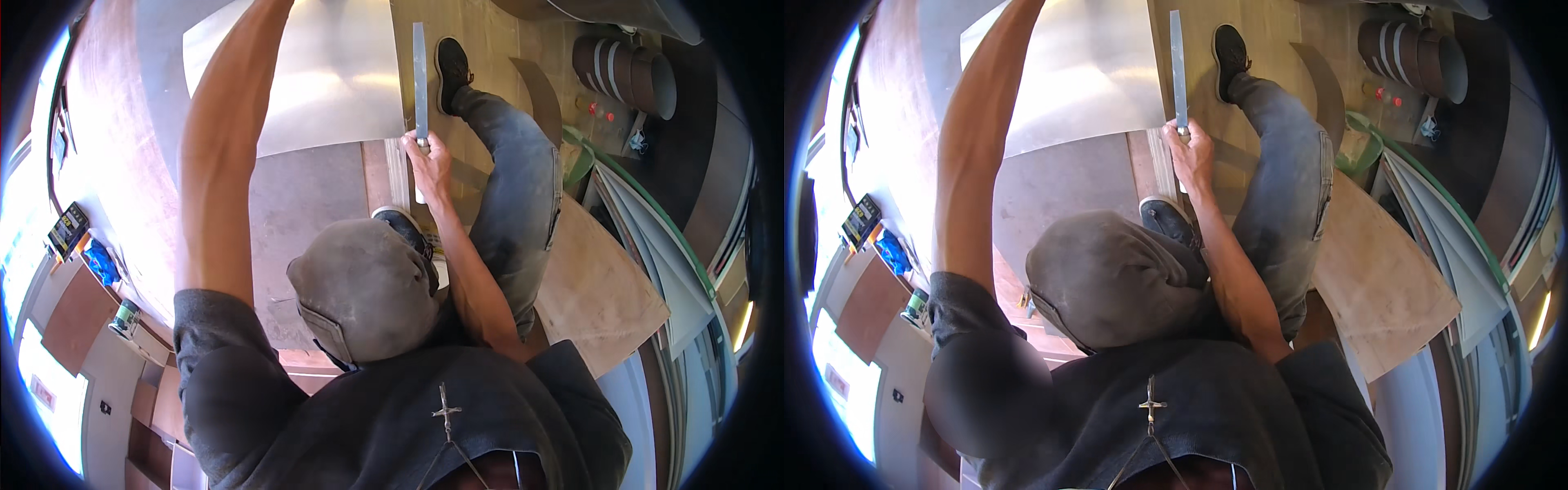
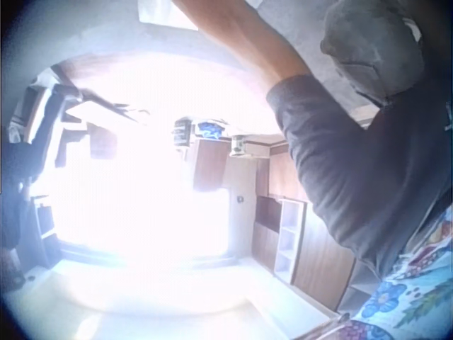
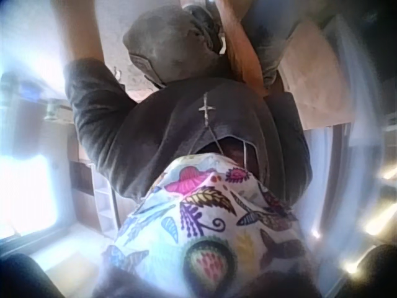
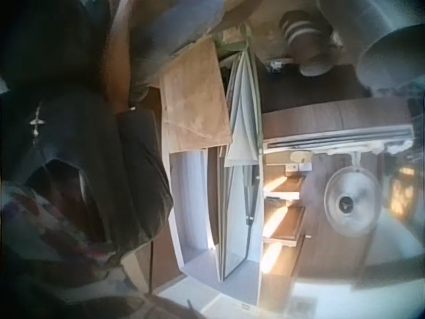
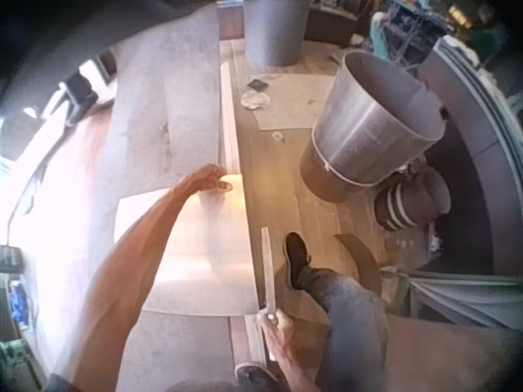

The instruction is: The person retrieves a large metal sheet from a shelf and places it on a workbench. They use a straight edge and a utility knife to score and cut the sheet into smaller pieces. The person then uses a sanding block to smooth the cut edges of the metal pieces.

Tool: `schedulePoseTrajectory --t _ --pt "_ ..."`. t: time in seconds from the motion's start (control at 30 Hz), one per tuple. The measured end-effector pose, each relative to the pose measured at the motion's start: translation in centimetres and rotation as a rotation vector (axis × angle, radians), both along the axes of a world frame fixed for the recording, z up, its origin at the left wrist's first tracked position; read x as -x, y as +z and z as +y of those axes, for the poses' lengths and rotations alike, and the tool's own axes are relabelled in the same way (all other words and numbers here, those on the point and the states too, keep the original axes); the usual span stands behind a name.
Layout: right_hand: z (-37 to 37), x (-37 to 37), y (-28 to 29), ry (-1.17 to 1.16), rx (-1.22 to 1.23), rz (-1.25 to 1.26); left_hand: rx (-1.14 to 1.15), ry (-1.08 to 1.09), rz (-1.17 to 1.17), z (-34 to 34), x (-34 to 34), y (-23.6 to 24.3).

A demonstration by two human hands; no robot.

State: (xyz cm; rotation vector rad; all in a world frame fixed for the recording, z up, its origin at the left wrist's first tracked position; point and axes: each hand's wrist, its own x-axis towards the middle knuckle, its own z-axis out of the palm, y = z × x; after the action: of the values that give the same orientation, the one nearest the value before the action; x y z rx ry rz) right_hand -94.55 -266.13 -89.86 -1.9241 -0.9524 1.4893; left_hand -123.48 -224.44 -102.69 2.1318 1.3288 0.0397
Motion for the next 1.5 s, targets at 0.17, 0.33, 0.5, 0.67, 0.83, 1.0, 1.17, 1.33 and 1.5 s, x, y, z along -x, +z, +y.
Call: schedulePoseTrajectory --t 0.17,0.33,0.5,0.67,0.83,1.0,1.17,1.33,1.5 --pt "-1.0 -0.1 -0.6 -0.050 -0.037 0.080 0.118 0.161 -0.104 -0.7 0.4 0.4" --pt "-0.5 0.5 0.0 -0.100 -0.101 0.093 0.104 0.173 -0.146 -0.4 1.1 -1.1" --pt "0.1 0.6 0.0 -0.060 -0.080 0.000 -0.087 0.077 -0.102 -0.7 1.1 -3.3" --pt "0.4 0.7 0.5 -0.031 -0.005 -0.024 0.002 0.127 -0.168 -2.2 0.9 -0.3" --pt "0.5 0.7 0.4 0.033 -0.036 -0.130 0.327 0.198 -0.013 -2.7 -0.9 3.2" --pt "-0.4 0.5 -1.6 0.080 -0.127 -0.206 0.147 0.317 0.143 -4.6 -3.0 8.2" --pt "0.0 0.8 -0.3 0.085 -0.100 -0.245 0.122 0.429 0.126 -6.3 -4.6 10.7" --pt "-0.2 0.7 -1.4 0.094 -0.151 -0.278 -0.308 0.406 0.159 -9.3 -7.1 13.4" --pt "-0.1 0.8 -1.0 0.097 -0.112 -0.259 -0.201 0.467 -0.102 -11.0 -7.2 12.5"
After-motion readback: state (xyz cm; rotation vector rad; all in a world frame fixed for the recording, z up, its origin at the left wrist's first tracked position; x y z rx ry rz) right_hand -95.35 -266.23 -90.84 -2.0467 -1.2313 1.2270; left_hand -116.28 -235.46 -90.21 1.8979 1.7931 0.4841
